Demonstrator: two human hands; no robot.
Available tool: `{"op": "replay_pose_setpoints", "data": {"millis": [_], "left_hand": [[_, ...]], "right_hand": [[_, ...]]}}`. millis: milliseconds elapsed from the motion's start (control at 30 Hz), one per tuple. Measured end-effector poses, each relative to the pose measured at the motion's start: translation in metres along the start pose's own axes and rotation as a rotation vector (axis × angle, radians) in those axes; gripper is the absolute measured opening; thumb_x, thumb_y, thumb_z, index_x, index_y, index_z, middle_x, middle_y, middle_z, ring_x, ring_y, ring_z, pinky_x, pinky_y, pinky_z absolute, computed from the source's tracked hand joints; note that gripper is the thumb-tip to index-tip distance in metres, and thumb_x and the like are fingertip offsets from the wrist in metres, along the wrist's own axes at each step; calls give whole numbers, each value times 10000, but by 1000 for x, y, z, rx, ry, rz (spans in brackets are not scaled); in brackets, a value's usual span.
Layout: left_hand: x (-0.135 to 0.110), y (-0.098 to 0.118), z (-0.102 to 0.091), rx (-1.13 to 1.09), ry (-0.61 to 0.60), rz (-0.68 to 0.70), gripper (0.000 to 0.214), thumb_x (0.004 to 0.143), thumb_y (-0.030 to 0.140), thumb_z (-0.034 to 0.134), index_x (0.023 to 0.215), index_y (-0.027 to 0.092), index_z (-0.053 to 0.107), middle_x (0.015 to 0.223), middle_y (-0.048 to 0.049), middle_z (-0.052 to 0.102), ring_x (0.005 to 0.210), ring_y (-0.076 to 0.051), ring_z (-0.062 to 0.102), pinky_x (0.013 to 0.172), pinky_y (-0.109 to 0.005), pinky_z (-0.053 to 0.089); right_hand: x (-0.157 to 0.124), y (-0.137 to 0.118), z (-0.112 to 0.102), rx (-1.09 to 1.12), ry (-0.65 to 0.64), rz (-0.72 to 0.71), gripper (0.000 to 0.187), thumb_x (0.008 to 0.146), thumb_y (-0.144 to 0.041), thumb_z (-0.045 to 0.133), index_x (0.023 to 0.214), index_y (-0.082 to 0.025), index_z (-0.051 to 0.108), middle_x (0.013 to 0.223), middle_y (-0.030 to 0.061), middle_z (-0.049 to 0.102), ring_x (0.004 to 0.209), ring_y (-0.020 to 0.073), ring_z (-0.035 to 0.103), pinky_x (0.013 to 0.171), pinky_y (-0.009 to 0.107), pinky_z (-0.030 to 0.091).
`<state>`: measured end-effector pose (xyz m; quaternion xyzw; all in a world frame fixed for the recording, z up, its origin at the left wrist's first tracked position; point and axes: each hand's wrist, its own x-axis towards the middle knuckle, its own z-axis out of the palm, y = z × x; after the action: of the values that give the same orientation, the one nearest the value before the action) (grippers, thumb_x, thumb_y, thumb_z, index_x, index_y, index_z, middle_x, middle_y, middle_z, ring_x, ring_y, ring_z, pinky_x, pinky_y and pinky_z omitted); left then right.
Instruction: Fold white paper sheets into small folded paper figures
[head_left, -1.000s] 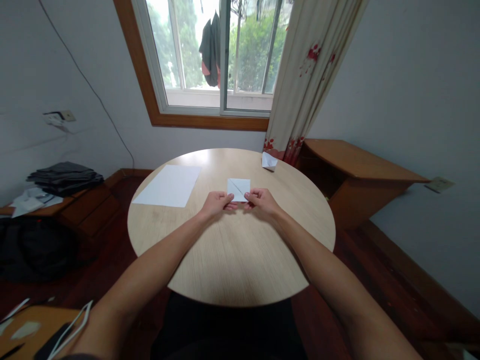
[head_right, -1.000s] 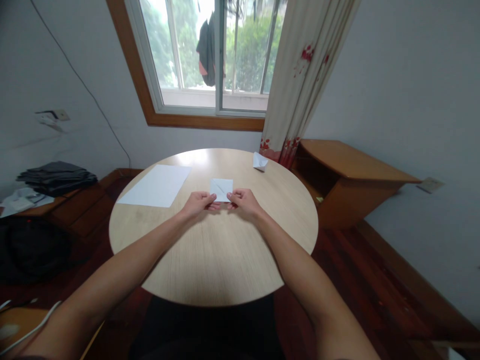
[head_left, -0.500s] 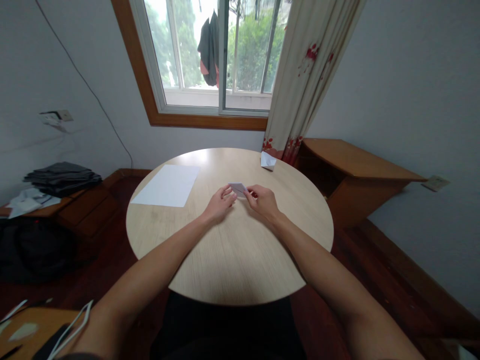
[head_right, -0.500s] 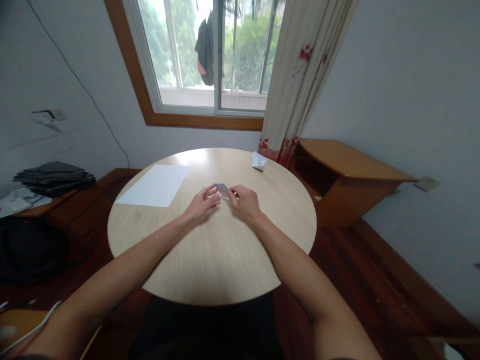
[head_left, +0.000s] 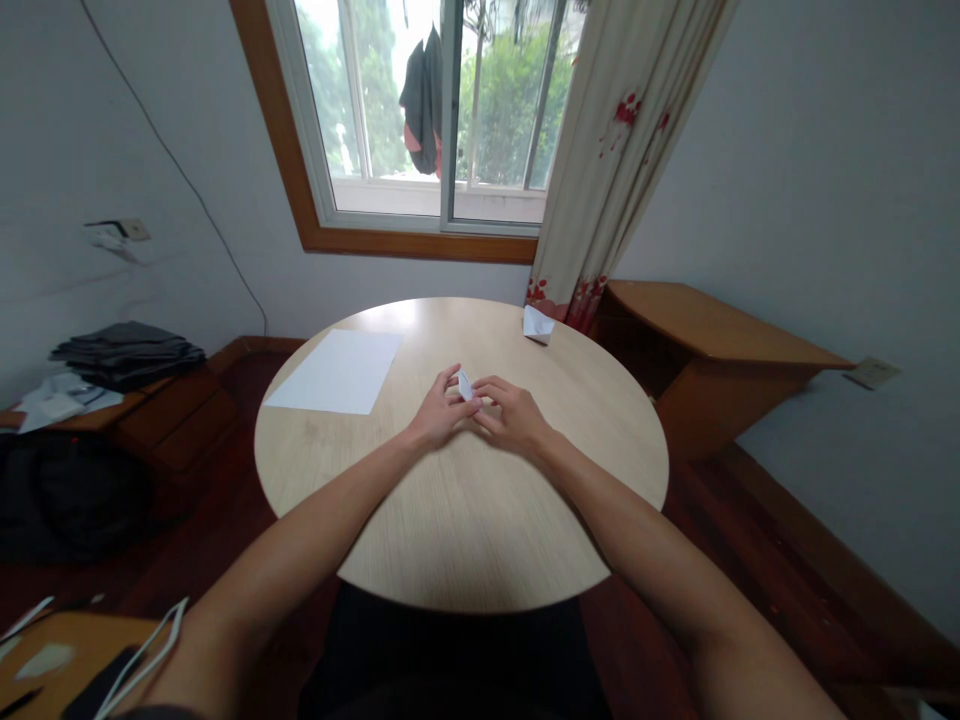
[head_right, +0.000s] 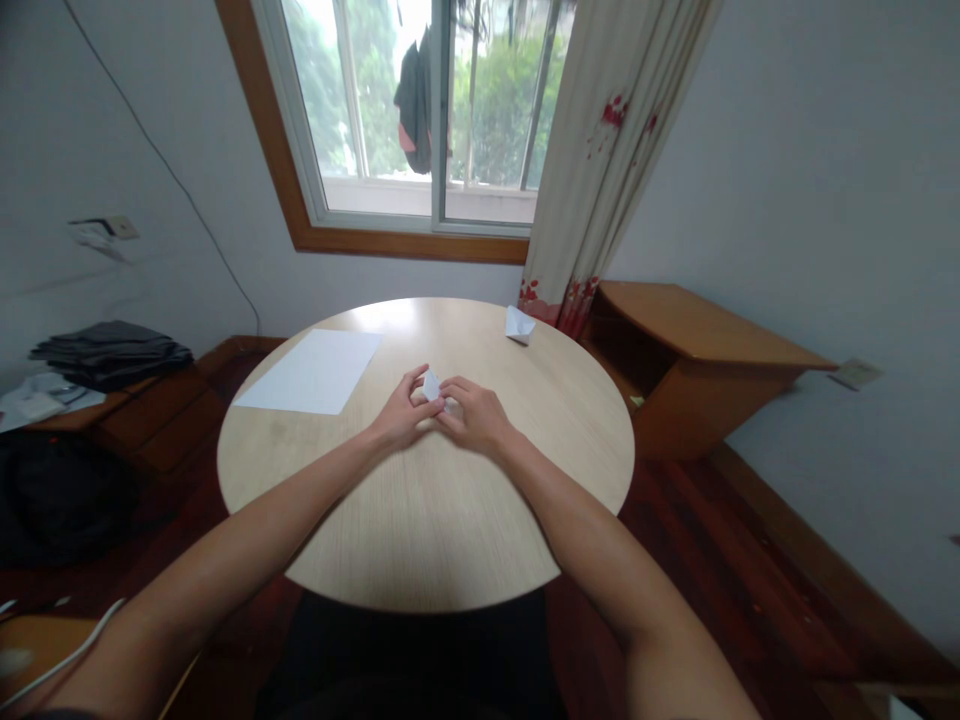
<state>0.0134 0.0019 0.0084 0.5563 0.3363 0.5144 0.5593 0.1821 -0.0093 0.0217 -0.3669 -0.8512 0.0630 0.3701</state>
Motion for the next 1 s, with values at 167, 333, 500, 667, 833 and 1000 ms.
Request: {"op": "replay_pose_setpoints", "data": {"millis": [167,333,500,667,833,1000], "left_hand": [[2,-2,-3,2,-21,35,886,602,316,812,1363,233,367,1327,-162,391,886,-161,621,774,-328,513],[3,-1,-6,21,-30,50,861,600,313,814,1347,263,390,1339,-142,392,949,-189,619,814,-365,512],[1,5,-8,57,-74,93,874,605,335,812,1358,258,374,1357,-151,396,975,-220,625,831,-389,517],[2,5,-12,68,-105,123,920,576,365,835,1362,249,372,1345,-158,410,975,-225,623,818,-380,525],[5,2,-17,101,-123,153,911,578,397,833,1361,250,390,1347,-157,402,952,-207,622,790,-342,526],[7,-1,-19,119,-112,175,928,572,408,835,1368,220,396,1321,-163,440,928,-201,624,780,-320,519]], "right_hand": [[1,7,-4,204,-3,82,314,758,-396,666,999,-197,629,1124,101,604,886,189,619,634,274,517],[-1,10,-7,297,26,177,413,767,-473,652,1056,-181,611,1062,103,619,788,166,621,621,271,516],[-1,15,-3,403,29,270,480,724,-474,694,1088,-175,599,1099,105,621,791,164,600,593,258,496],[-1,27,3,567,26,341,534,676,-431,743,1114,-169,586,1104,109,621,827,167,594,635,269,500],[0,34,-3,667,60,370,507,651,-408,765,1070,-166,613,1053,100,649,953,215,606,741,312,507],[1,34,-6,693,91,358,464,648,-385,765,1032,-160,632,1041,92,661,919,209,614,749,312,501]]}}
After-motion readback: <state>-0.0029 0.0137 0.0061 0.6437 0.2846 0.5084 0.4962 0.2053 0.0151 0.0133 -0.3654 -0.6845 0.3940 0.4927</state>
